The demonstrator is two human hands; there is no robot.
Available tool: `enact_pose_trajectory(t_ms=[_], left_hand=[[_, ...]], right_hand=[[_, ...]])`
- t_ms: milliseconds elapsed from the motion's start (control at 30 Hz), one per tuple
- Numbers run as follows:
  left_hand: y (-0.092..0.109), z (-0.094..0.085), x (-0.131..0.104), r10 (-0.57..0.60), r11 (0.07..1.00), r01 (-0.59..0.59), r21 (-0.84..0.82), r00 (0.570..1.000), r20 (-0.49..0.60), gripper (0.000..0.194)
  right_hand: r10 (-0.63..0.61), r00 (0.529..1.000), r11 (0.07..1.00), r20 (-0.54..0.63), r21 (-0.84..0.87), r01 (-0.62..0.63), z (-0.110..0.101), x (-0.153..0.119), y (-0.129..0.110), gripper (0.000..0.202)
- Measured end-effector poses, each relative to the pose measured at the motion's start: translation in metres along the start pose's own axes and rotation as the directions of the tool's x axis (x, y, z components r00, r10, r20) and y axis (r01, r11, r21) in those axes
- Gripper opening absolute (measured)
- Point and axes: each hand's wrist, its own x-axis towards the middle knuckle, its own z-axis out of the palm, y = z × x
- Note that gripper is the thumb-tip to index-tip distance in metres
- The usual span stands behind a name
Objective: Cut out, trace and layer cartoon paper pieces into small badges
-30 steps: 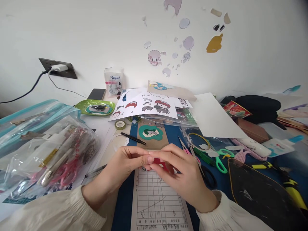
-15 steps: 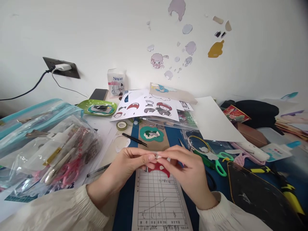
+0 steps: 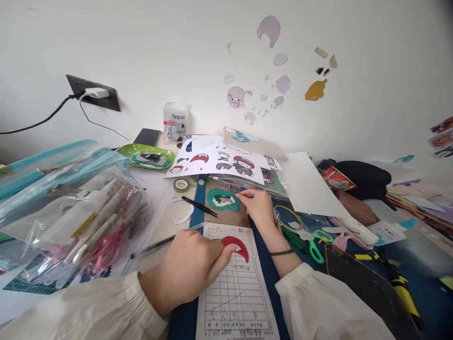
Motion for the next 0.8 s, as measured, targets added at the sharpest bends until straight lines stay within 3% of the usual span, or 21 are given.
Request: enact_pose_trajectory(t_ms=[200,367,467,633,700,800], left_hand=[[-0.001,0.011,-0.001,0.051,0.992,-0.038,0.120,0.993,-0.102,0.030],[-0.003,0.012,-0.004,0.079,0.976,-0.074,0.206,0.997,-0.015,0.029],[-0.003,0.010,-0.004,0.062,0.972,-0.061,0.228,0.998,0.004,0.029],[-0.003,0.004,0.002,-0.060,0.963,0.053,0.265,0.998,0.020,0.044],[-0.004,0.002,0.004,-0.102,0.970,0.089,0.228,0.994,0.049,0.048],[-0.007,0.002,0.005,-0.136,0.979,0.123,0.161,0.988,0.070,0.055]], right_hand=[[0.001,1.000,0.996,-0.004,-0.094,-0.001,0.006,0.004,0.006,0.020],[-0.014,1.000,0.997,0.002,-0.070,0.015,0.005,0.006,0.014,0.017],[-0.022,1.000,0.999,0.019,-0.027,0.023,-0.007,0.002,0.015,0.027],[-0.041,0.992,0.999,0.120,0.011,0.040,-0.048,-0.028,0.000,0.032],[-0.101,0.976,0.995,0.192,0.025,0.099,-0.063,-0.049,-0.009,0.027],[-0.281,0.878,0.956,0.388,0.035,0.291,-0.072,-0.076,-0.016,0.016]])
